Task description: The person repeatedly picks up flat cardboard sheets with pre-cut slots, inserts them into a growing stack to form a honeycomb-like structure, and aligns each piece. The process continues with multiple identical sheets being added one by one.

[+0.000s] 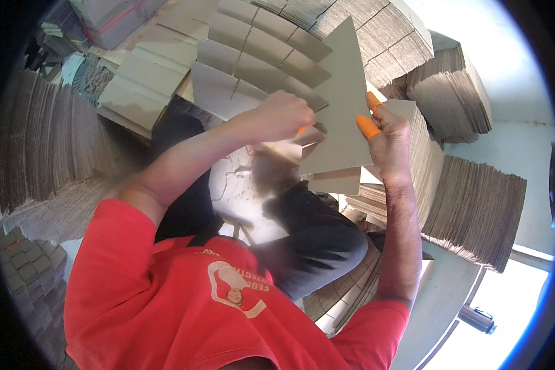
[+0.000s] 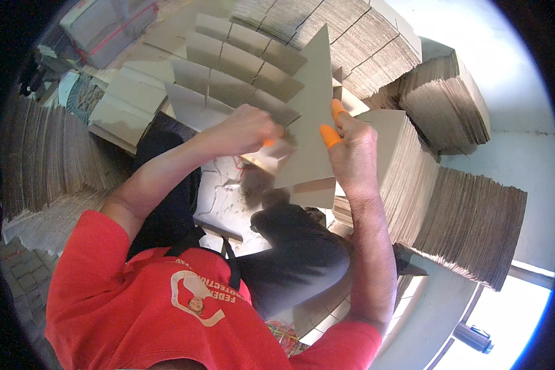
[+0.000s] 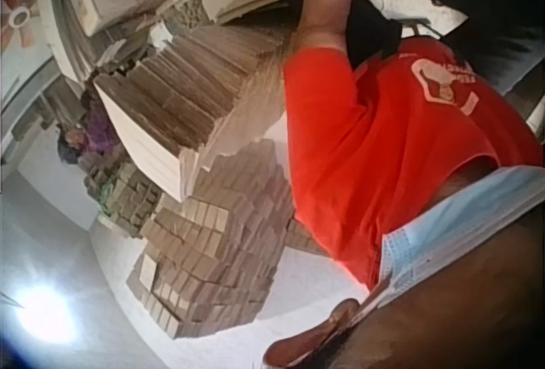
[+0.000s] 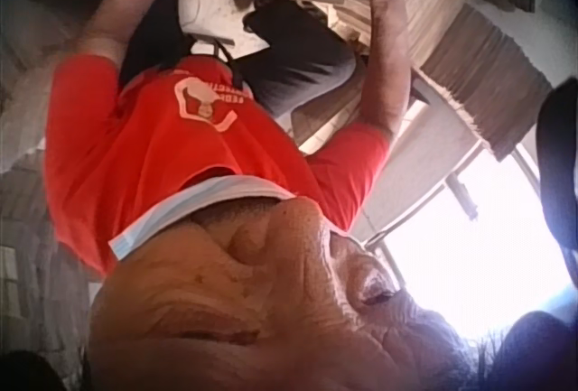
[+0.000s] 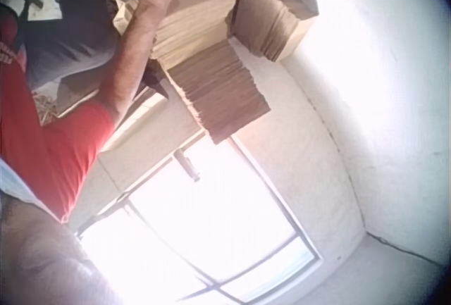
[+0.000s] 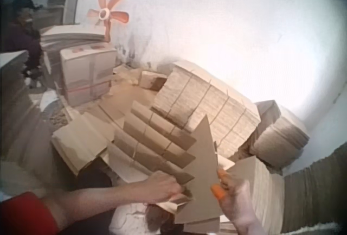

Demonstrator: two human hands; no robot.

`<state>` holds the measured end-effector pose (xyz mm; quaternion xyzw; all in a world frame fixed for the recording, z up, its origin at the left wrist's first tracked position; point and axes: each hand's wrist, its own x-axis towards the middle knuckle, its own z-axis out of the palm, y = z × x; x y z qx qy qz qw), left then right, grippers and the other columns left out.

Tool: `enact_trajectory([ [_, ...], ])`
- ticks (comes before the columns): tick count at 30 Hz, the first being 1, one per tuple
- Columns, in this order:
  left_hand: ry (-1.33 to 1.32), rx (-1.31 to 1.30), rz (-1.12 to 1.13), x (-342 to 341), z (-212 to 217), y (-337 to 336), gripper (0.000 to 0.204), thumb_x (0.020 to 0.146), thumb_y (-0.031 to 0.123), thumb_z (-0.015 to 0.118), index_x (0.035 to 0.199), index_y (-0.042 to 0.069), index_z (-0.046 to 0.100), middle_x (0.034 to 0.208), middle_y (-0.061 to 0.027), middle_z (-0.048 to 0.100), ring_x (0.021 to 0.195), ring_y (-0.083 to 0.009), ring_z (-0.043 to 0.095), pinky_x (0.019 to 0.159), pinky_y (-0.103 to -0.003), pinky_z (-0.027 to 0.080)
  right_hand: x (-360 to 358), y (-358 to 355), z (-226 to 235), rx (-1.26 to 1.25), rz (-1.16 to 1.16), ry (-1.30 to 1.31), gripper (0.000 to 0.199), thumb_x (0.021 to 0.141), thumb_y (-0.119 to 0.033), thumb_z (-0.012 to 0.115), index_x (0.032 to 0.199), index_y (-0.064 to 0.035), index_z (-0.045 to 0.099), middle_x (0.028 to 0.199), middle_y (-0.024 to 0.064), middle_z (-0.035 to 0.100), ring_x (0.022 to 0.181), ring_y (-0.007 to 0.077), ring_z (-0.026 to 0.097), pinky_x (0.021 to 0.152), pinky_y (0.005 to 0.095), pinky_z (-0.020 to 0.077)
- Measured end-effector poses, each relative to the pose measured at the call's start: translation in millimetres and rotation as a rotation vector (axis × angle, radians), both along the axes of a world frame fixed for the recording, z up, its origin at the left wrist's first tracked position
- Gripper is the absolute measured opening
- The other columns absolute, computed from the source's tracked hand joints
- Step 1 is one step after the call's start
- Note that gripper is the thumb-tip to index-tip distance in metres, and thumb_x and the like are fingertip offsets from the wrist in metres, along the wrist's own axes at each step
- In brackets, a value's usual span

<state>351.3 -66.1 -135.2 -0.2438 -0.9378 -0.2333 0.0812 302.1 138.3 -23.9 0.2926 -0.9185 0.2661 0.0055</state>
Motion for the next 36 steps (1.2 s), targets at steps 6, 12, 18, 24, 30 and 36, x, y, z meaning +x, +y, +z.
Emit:
enact_trajectory([
  [6, 0.040, 0.062, 0.021, -4, -5, 6, 0.006, 0.069, 0.006, 0.063, 0.070, 0.007, 0.058, 0.065, -0.0147, 0.060, 0.071, -0.0382, 0.063, 0.058, -0.049, 0.047, 4, -10, -4, 0.007, -0.006, 0.004, 0.026, 0.082, 0.001, 0.069, 0.108, 0.0045, 0.066, 0.072, 0.0254, 0.058, 0.063, 0.0332, 0.062, 0.060, 0.0372, 0.0486],
  [12, 0.046, 0.075, -0.015, 2, -1, 2, 0.005, 0.069, 0.006, 0.064, 0.069, 0.008, 0.059, 0.065, -0.0135, 0.060, 0.071, -0.0381, 0.063, 0.057, -0.048, 0.046, 15, -9, -3, -0.041, -0.008, 0.032, 0.026, 0.081, 0.001, 0.071, 0.106, 0.0043, 0.066, 0.071, 0.0227, 0.060, 0.062, 0.0309, 0.062, 0.059, 0.0371, 0.0485],
  [18, 0.028, 0.056, -0.030, 1, 2, 5, 0.004, 0.070, 0.006, 0.063, 0.071, 0.008, 0.061, 0.066, -0.0136, 0.060, 0.073, -0.0373, 0.063, 0.060, -0.048, 0.046, 0, -5, 0, 0.045, 0.046, -0.080, 0.036, 0.078, 0.000, 0.073, 0.113, 0.0027, 0.065, 0.073, 0.0212, 0.061, 0.060, 0.0261, 0.061, 0.060, 0.0360, 0.0493],
  [24, 0.006, 0.003, 0.025, -1, 0, 10, 0.005, 0.070, 0.005, 0.063, 0.073, 0.009, 0.063, 0.068, -0.0152, 0.063, 0.075, -0.0376, 0.065, 0.061, -0.047, 0.049, -3, -10, 19, 0.037, 0.014, -0.167, 0.037, 0.076, 0.004, 0.069, 0.113, 0.0036, 0.063, 0.082, 0.0236, 0.065, 0.067, 0.0285, 0.064, 0.067, 0.0386, 0.0515],
  [30, 0.010, 0.036, 0.027, -5, -1, 10, 0.005, 0.068, 0.003, 0.064, 0.068, 0.007, 0.062, 0.067, -0.0153, 0.062, 0.072, -0.0383, 0.065, 0.061, -0.047, 0.050, 14, -3, -3, 0.155, 0.060, -0.024, 0.055, 0.079, 0.008, 0.067, 0.132, 0.0032, 0.055, 0.080, 0.0083, 0.068, 0.068, 0.0105, 0.063, 0.039, 0.0295, 0.0464],
  [36, 0.017, 0.037, -0.027, -4, 0, 6, 0.007, 0.066, 0.002, 0.065, 0.067, 0.006, 0.060, 0.066, -0.0161, 0.062, 0.074, -0.0386, 0.065, 0.060, -0.049, 0.049, 1, -4, 9, 0.175, -0.008, -0.017, 0.049, 0.082, 0.004, 0.066, 0.131, 0.0022, 0.056, 0.083, 0.0126, 0.067, 0.070, 0.0166, 0.067, 0.045, 0.0301, 0.0524],
])
